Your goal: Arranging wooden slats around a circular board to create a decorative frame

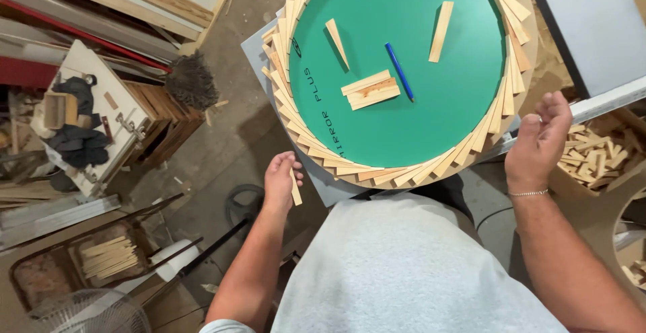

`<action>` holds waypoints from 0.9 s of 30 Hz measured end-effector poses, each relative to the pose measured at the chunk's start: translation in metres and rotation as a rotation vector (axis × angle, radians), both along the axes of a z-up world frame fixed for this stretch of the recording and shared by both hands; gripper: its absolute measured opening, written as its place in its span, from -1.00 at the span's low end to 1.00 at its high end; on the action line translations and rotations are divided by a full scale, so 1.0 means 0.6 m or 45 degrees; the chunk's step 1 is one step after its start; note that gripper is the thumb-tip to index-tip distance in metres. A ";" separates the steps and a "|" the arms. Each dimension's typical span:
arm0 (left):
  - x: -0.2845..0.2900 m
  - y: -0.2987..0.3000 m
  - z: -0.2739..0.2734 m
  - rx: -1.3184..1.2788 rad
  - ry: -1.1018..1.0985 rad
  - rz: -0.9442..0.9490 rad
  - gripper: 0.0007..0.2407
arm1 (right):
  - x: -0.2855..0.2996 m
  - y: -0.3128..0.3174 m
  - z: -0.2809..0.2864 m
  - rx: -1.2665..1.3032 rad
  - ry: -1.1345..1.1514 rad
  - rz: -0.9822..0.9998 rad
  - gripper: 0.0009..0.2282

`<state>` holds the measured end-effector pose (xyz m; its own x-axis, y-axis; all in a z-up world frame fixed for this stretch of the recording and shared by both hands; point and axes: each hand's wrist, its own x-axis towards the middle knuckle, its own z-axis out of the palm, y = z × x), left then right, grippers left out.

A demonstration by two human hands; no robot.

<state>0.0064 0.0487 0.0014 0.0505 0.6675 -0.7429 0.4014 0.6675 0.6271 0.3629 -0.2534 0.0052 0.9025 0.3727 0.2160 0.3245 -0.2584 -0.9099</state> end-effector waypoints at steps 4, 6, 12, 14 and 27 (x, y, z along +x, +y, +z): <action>-0.021 0.001 -0.013 -0.005 0.013 0.077 -0.65 | 0.013 0.010 -0.007 0.039 0.078 0.003 -0.66; -0.037 -0.001 -0.049 0.046 0.008 0.054 -0.65 | 0.031 0.001 -0.037 0.155 0.036 0.014 -0.61; -0.011 0.005 -0.028 0.079 0.008 0.050 -0.72 | 0.061 0.021 0.022 -0.138 -0.069 0.002 -0.70; -0.028 0.037 -0.058 0.261 -0.043 -0.007 -0.73 | 0.077 0.020 0.032 -0.179 -0.155 0.081 -0.72; 0.122 0.218 0.084 1.261 0.525 -1.408 -0.59 | 0.156 0.020 0.000 -0.785 -0.828 0.411 -0.77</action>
